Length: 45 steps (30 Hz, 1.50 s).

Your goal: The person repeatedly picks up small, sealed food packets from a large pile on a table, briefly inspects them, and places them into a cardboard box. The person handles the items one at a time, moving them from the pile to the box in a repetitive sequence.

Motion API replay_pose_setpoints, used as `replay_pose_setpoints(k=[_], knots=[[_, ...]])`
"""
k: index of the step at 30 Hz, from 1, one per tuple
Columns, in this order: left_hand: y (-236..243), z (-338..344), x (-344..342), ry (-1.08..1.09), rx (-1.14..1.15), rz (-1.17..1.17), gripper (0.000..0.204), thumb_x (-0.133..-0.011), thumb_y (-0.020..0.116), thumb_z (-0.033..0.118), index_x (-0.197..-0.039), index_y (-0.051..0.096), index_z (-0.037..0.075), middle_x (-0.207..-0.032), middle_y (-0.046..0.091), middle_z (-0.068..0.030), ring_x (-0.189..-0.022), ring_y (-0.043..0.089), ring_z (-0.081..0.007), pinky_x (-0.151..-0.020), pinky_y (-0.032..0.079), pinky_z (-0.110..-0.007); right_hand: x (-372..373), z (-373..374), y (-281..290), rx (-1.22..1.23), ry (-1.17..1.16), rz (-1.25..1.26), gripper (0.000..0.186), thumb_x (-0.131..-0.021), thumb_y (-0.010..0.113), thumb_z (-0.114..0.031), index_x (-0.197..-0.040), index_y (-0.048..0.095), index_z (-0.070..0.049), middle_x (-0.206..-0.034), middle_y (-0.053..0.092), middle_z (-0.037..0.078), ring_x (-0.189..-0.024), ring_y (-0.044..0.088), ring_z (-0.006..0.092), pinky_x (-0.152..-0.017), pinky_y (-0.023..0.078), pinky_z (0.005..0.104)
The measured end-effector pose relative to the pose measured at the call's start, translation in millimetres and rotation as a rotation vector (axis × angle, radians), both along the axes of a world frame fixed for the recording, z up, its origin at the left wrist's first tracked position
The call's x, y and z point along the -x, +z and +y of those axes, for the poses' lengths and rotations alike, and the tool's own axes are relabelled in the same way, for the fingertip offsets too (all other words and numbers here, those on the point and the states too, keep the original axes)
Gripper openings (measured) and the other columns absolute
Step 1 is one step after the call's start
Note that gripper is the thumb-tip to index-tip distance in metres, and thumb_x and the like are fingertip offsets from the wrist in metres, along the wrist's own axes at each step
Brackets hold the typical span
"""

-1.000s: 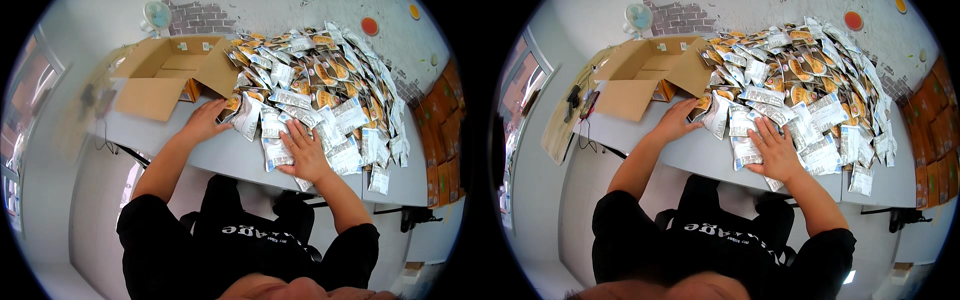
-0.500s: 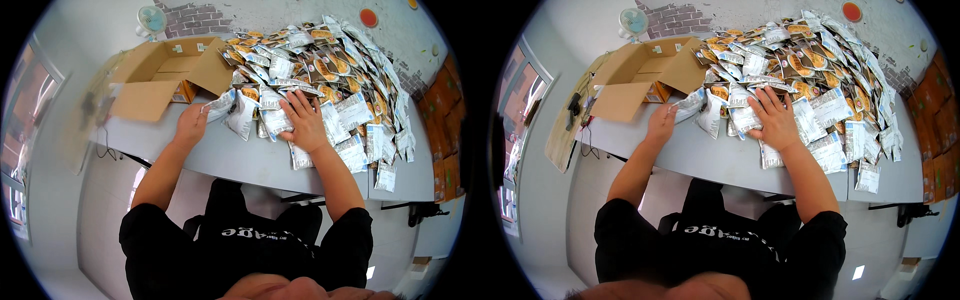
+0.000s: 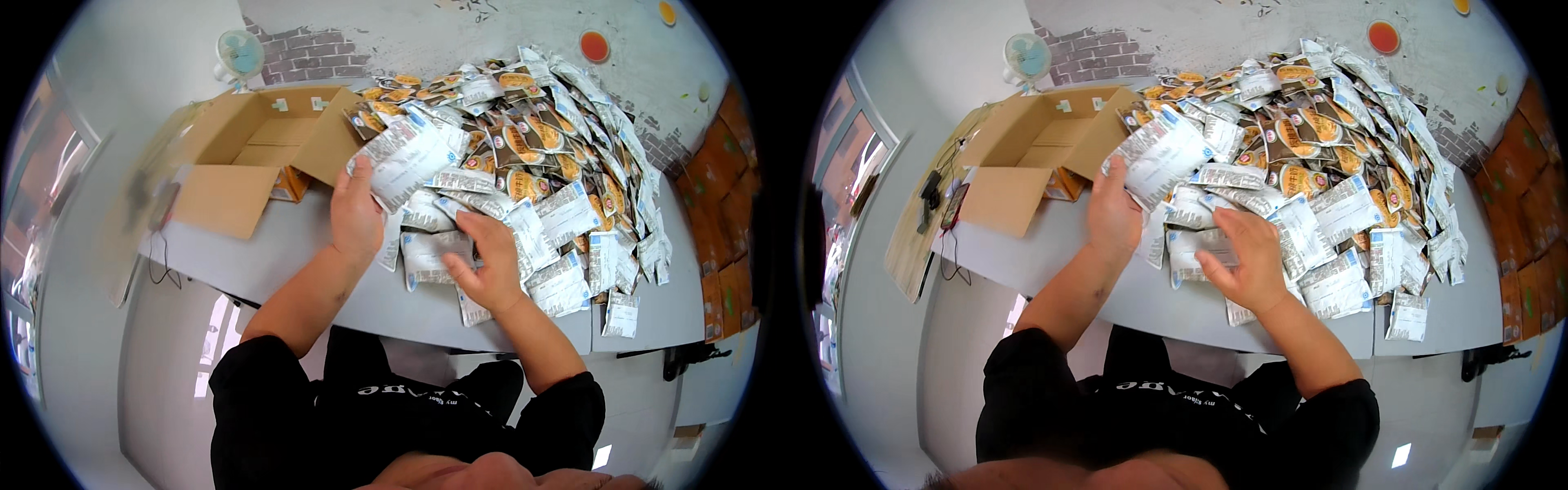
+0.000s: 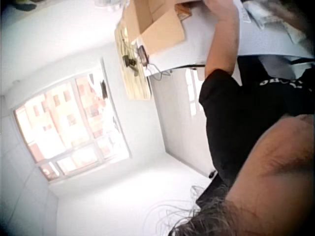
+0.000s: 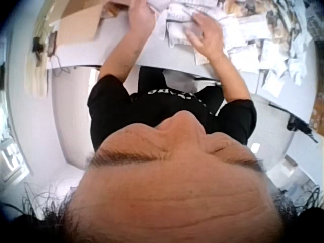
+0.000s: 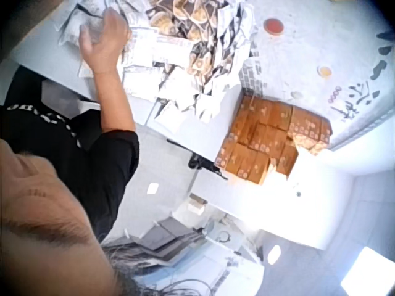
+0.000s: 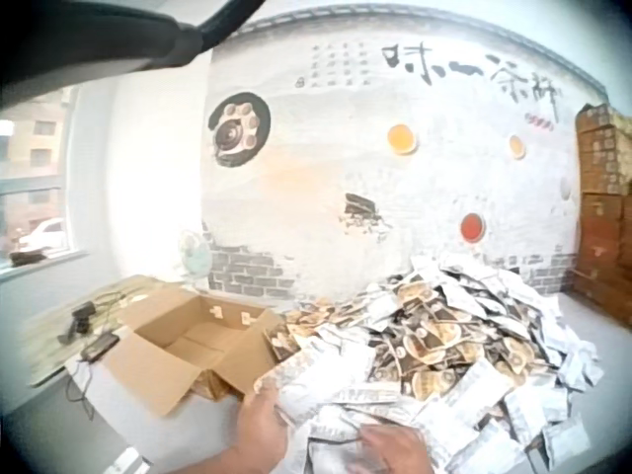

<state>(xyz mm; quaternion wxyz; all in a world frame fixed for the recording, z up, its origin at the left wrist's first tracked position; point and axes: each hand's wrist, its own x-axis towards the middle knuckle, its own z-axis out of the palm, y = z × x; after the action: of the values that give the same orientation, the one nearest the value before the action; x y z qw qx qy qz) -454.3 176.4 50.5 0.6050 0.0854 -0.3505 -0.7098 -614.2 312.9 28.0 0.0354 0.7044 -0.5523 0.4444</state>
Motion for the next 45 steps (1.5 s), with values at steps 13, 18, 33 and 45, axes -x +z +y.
replay_pose_setpoints(k=[13,18,33,45], knots=[[-35.9,27.9,32.2,0.385,1.523,-0.883,0.045,-0.071,0.060,0.003,-0.117,0.058,0.003,-0.131,0.049,-0.0187,-0.128,0.042,-0.0342,-0.109,0.026,-0.048,0.5,-45.2,22.4,-0.155,0.240,-1.522,0.030,-0.086,0.066,-0.020,-0.106,0.053,-0.002,-0.094,0.060,0.005,-0.084,0.058,0.0126,-0.073,0.049,0.0272],[-30.5,38.5,24.8,0.267,1.498,-0.838,0.042,-0.072,0.061,0.008,-0.114,0.060,0.005,-0.132,0.049,-0.0161,-0.128,0.043,-0.0318,-0.108,0.027,-0.047,10.8,-36.9,3.0,-0.204,0.175,-1.493,0.026,-0.085,0.067,-0.020,-0.100,0.057,-0.001,-0.089,0.063,0.006,-0.075,0.059,0.0115,-0.066,0.050,0.0258],[-11.1,34.9,56.2,-0.155,0.465,-0.910,0.036,-0.094,0.056,0.031,-0.113,0.055,0.000,-0.098,0.061,-0.0023,-0.086,0.053,-0.0075,-0.078,0.045,-0.024,24.9,-24.2,4.0,0.040,-0.070,-0.796,0.023,-0.086,0.067,-0.022,-0.094,0.063,0.000,-0.083,0.063,0.005,-0.076,0.058,0.0116,-0.068,0.046,0.0267],[-59.9,38.5,61.9,0.073,0.753,-0.771,0.038,-0.089,0.060,0.037,-0.100,0.060,0.001,-0.087,0.064,-0.0171,-0.078,0.063,-0.0329,-0.069,0.049,-0.036,23.9,-23.1,21.8,-0.221,0.080,-1.491,0.048,-0.098,0.042,-0.039,-0.106,0.059,0.004,-0.098,0.063,0.010,-0.084,0.060,0.0142,-0.075,0.049,0.0279]])
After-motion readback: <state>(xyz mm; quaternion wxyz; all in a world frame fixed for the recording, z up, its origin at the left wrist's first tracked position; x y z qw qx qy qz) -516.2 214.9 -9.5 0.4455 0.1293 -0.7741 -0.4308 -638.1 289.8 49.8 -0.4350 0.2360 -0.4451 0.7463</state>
